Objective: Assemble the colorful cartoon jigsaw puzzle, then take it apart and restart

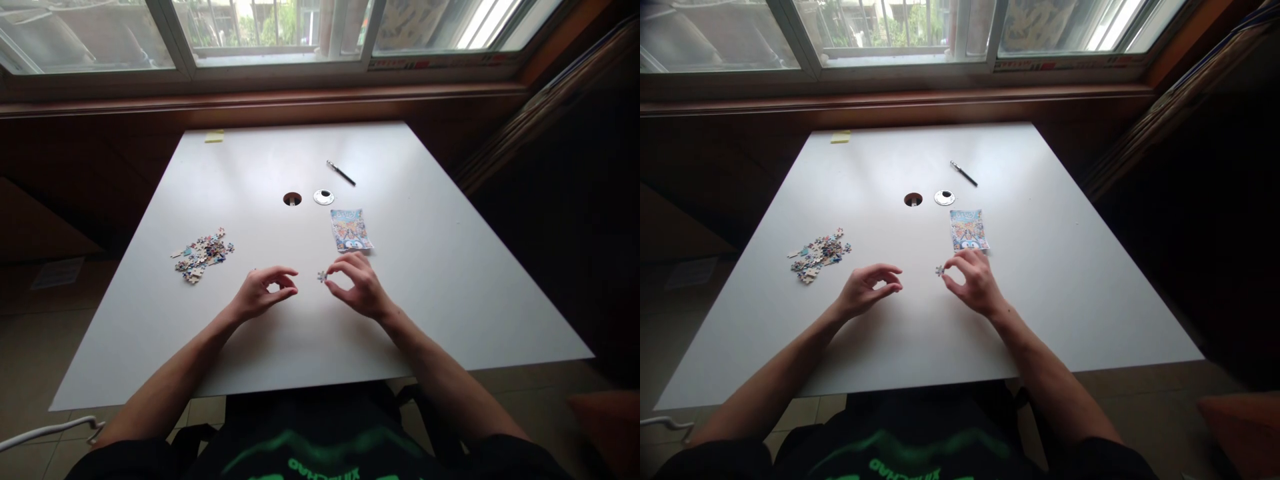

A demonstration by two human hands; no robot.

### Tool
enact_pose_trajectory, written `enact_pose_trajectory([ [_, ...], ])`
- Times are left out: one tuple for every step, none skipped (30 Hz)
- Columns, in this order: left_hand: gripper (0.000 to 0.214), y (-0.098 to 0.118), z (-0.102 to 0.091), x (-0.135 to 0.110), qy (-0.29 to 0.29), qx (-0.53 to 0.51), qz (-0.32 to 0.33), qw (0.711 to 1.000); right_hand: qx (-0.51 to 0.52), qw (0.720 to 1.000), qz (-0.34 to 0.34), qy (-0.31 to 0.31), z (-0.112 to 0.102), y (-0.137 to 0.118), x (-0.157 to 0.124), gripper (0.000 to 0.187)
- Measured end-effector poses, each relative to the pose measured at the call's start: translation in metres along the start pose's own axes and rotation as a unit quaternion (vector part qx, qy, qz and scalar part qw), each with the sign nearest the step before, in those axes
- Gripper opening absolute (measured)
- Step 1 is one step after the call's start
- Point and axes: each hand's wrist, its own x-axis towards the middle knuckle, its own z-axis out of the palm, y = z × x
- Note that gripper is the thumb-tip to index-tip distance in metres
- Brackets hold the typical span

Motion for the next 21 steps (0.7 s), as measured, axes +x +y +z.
enact_pose_trajectory([
  [0.035,-0.002,-0.005,0.0,0.026,0.001,-0.002,1.0,-0.03,0.999,0.031,0.014,-0.004,0.009,0.0,0.007],
  [0.033,-0.004,-0.01,0.0,0.053,0.003,-0.005,0.999,-0.057,0.996,0.065,0.024,-0.008,0.019,-0.001,0.007],
  [0.032,-0.005,-0.015,0.001,0.079,0.003,-0.008,0.997,-0.077,0.992,0.099,0.026,-0.01,0.027,-0.002,0.008],
  [0.032,-0.006,-0.019,0.001,0.103,0.002,-0.011,0.995,-0.093,0.988,0.124,0.022,-0.012,0.034,-0.004,0.008],
  [0.033,-0.007,-0.023,0.001,0.121,0.0,-0.014,0.993,-0.104,0.984,0.142,0.015,-0.012,0.04,-0.005,0.009],
  [0.033,-0.008,-0.026,0.0,0.135,-0.002,-0.016,0.991,-0.113,0.982,0.154,0.006,-0.011,0.043,-0.006,0.01],
  [0.033,-0.008,-0.028,0.0,0.146,-0.003,-0.017,0.989,-0.12,0.98,0.159,-0.001,-0.01,0.044,-0.008,0.011],
  [0.033,-0.008,-0.029,0.0,0.153,-0.003,-0.016,0.988,-0.128,0.979,0.16,-0.006,-0.008,0.044,-0.009,0.012],
  [0.032,-0.008,-0.029,-0.001,0.159,-0.002,-0.012,0.987,-0.136,0.977,0.161,-0.008,-0.006,0.043,-0.009,0.012],
  [0.031,-0.008,-0.029,-0.001,0.162,-0.001,-0.006,0.987,-0.146,0.976,0.163,-0.008,-0.004,0.041,-0.01,0.012],
  [0.029,-0.007,-0.028,-0.001,0.165,0.0,0.0,0.986,-0.155,0.974,0.167,-0.007,-0.003,0.04,-0.01,0.012],
  [0.027,-0.007,-0.028,-0.002,0.168,0.002,0.005,0.986,-0.163,0.972,0.171,-0.006,-0.002,0.038,-0.01,0.012],
  [0.025,-0.006,-0.029,-0.002,0.17,0.007,0.01,0.985,-0.168,0.97,0.174,-0.007,-0.002,0.037,-0.01,0.012],
  [0.024,-0.005,-0.032,-0.002,0.173,0.017,0.015,0.985,-0.17,0.97,0.176,-0.009,-0.002,0.037,-0.01,0.012],
  [0.023,-0.004,-0.036,-0.003,0.176,0.036,0.022,0.984,-0.17,0.969,0.177,-0.011,-0.003,0.037,-0.011,0.013],
  [0.022,-0.003,-0.043,-0.003,0.183,0.068,0.028,0.98,-0.169,0.969,0.178,-0.012,-0.003,0.038,-0.011,0.014],
  [0.022,-0.001,-0.053,-0.004,0.197,0.113,0.033,0.973,-0.169,0.969,0.179,-0.012,-0.004,0.038,-0.011,0.014],
  [0.021,0.0,-0.065,-0.005,0.218,0.168,0.033,0.961,-0.17,0.969,0.18,-0.011,-0.004,0.04,-0.012,0.014],
  [0.021,0.002,-0.079,-0.008,0.245,0.228,0.028,0.942,-0.172,0.968,0.182,-0.008,-0.004,0.041,-0.012,0.015],
  [0.021,0.003,-0.093,-0.011,0.272,0.284,0.014,0.919,-0.175,0.967,0.182,-0.007,-0.005,0.043,-0.013,0.015],
  [0.021,0.004,-0.109,-0.014,0.292,0.331,-0.003,0.898,-0.176,0.967,0.183,-0.005,-0.005,0.044,-0.013,0.016],
])
